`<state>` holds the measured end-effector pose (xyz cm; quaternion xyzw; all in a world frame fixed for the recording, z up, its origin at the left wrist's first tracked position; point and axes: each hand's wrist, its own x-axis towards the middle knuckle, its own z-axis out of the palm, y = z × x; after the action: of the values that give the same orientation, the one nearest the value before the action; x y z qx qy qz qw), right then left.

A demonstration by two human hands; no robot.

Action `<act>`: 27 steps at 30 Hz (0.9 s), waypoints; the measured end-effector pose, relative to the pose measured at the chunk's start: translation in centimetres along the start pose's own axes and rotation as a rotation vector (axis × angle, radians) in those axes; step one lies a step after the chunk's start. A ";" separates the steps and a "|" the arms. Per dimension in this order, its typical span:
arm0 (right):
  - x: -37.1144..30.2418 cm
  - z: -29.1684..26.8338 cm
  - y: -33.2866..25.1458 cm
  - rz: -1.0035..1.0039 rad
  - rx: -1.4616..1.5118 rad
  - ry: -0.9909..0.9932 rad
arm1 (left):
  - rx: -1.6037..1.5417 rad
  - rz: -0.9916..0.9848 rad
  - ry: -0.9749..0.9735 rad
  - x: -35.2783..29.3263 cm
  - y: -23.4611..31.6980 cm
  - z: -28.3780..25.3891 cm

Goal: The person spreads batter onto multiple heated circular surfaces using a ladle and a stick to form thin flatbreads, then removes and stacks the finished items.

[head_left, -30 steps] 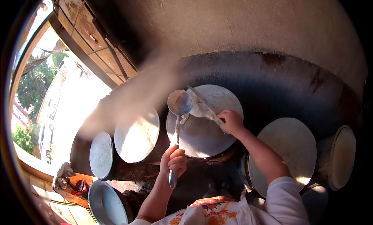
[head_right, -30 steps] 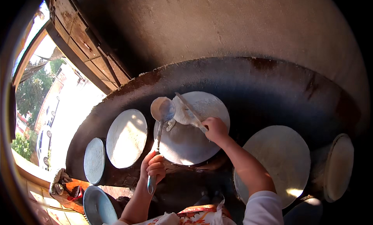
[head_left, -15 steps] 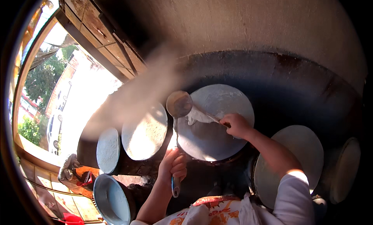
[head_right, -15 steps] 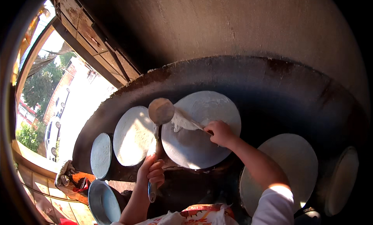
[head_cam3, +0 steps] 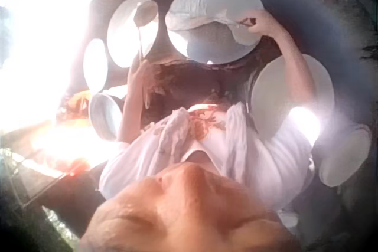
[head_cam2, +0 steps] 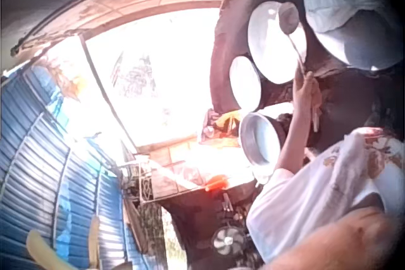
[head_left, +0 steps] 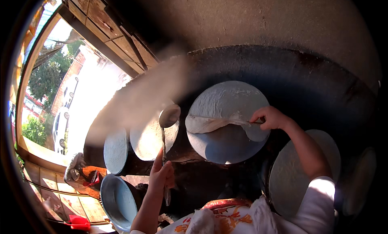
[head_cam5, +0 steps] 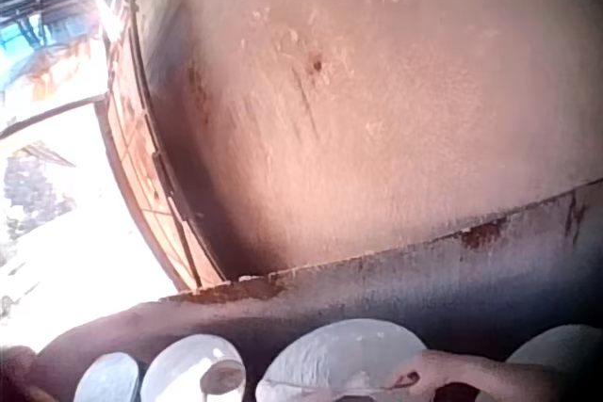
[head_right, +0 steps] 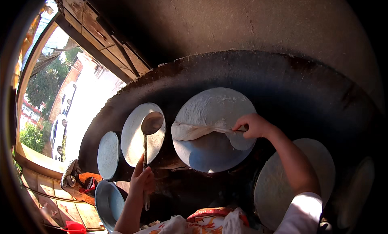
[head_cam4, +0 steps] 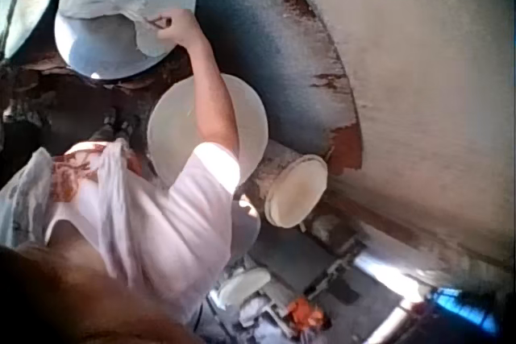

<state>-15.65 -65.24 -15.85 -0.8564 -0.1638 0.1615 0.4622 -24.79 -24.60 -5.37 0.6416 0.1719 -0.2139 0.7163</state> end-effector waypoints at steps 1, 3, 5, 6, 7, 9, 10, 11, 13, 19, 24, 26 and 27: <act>0.2 -0.3 1.5 -0.017 -0.008 0.124 | 0.030 -0.010 0.026 0.6 0.0 0.5; 2.3 0.2 2.6 0.160 0.135 0.379 | 0.093 -0.020 0.069 3.3 -0.4 2.1; 1.5 1.1 1.6 -0.112 -0.048 0.265 | 0.060 0.000 0.037 3.5 -0.4 2.8; 2.1 1.7 1.1 -0.259 -0.127 0.197 | 0.096 0.082 0.005 2.5 -0.5 1.6; 1.5 1.7 0.6 -0.183 -0.065 0.121 | 0.124 0.121 -0.006 1.2 -1.0 -0.5; -2.5 -0.3 0.1 0.006 0.036 -0.054 | 0.000 0.026 -0.089 -0.1 -1.0 -2.8; -3.9 -0.8 0.9 -0.037 0.082 0.022 | 0.146 0.001 -0.074 0.2 -0.8 -2.4; -4.0 -1.2 1.3 0.084 0.043 0.086 | 0.166 -0.043 -0.068 1.3 -1.6 -1.6; -2.4 1.1 3.7 0.003 0.040 0.389 | 0.248 -0.086 -0.082 3.9 -3.3 1.8; -10.3 4.2 -1.1 -0.062 0.065 0.184 | 0.210 -0.124 -0.199 -2.8 -5.6 -0.4; -11.3 10.5 -2.0 -0.158 -0.191 0.504 | 0.262 -0.074 -0.298 0.1 -6.0 1.5; -14.1 13.8 -7.0 -0.047 -0.391 0.453 | 0.175 -0.093 -0.348 -4.0 -3.9 -2.0; -15.1 16.3 -7.6 -0.026 -0.240 0.612 | 0.094 -0.074 -0.418 -4.4 -2.5 -3.2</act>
<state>-37.18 -55.71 -16.00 -0.9114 -0.0462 -0.1298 0.3879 -29.81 -21.22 -5.59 0.6092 0.0329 -0.3761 0.6974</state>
